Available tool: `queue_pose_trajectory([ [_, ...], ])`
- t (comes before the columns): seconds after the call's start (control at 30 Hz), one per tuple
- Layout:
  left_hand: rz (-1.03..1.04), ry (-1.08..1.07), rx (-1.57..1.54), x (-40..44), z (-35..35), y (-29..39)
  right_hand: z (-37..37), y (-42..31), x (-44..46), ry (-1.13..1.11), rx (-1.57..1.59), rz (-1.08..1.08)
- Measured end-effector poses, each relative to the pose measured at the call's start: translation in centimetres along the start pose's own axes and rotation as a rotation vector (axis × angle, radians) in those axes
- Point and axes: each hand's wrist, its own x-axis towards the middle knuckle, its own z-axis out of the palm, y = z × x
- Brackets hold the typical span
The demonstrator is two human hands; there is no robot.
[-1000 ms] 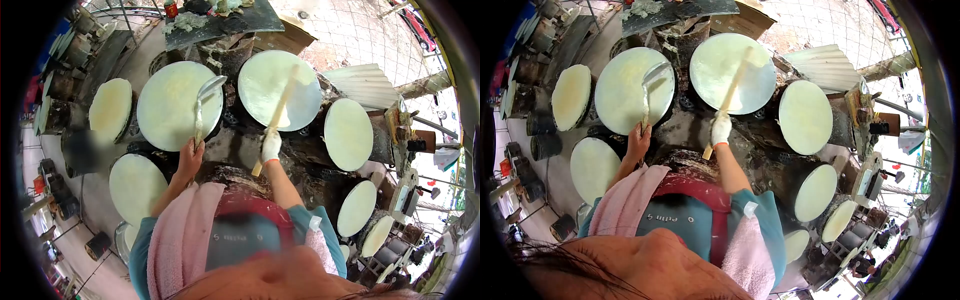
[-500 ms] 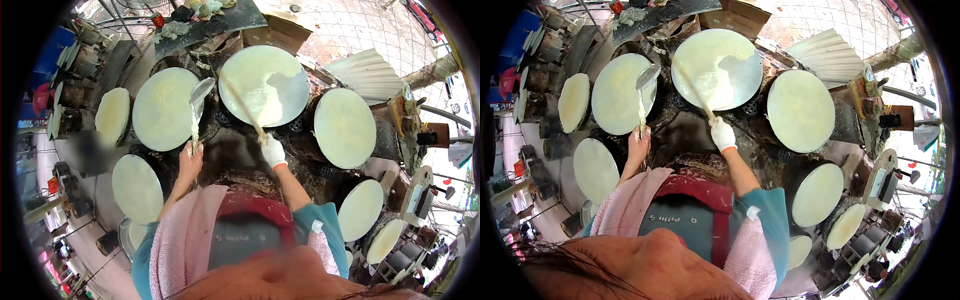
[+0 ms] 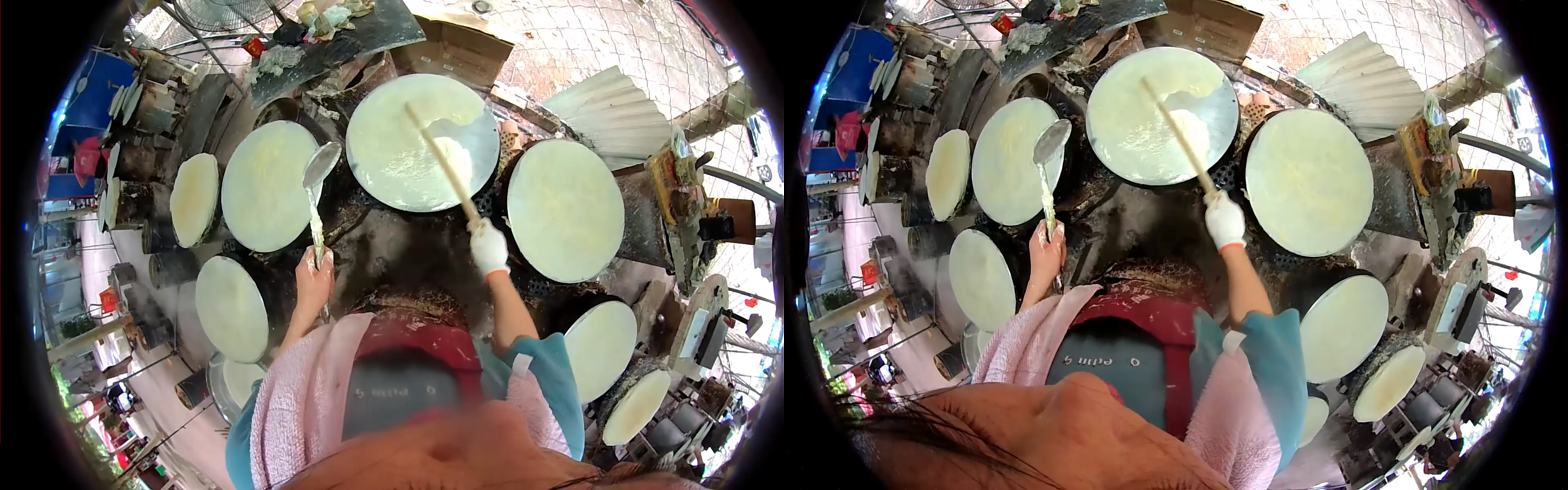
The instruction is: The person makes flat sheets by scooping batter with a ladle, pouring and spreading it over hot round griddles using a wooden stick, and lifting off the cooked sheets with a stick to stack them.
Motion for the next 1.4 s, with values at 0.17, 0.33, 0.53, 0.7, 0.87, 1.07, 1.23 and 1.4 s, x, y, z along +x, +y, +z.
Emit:
queue_pose_trajectory([
  [0.17, -0.033, -0.023, -0.038, 0.4, 1.2, 0.5, -3.2, -2.1, 6.5, 0.19, 0.1, 0.032],
  [0.33, 0.062, -0.029, 0.053, 2.1, 1.3, -0.8, 0.0, 0.0, 1.5, 0.059, 0.042, -0.086],
  [0.53, -0.095, -0.028, 0.021, 1.3, 1.4, 2.1, -3.4, -2.6, 11.2, 0.197, -0.211, 0.062],
  [0.7, -0.097, 0.026, -0.008, 0.2, 0.9, 1.2, -7.9, -6.3, 22.3, 0.141, -0.245, 0.056],
  [0.87, -0.095, -0.004, 0.011, 0.2, 1.0, 1.0, -5.2, -7.5, 18.0, 0.448, 0.185, -0.478],
  [1.07, -0.07, -0.061, -0.025, 1.6, 3.0, 2.6, 0.3, 0.0, 4.5, 0.368, 0.921, 0.054],
  [1.23, -0.005, -0.102, -0.02, 2.2, 5.5, 3.2, 0.2, 0.2, -0.1, -0.087, 1.169, 0.28],
  [1.4, 0.053, -0.134, -0.012, 2.2, 6.8, 3.5, -3.4, 1.2, 0.3, -0.214, 1.155, 0.325],
])
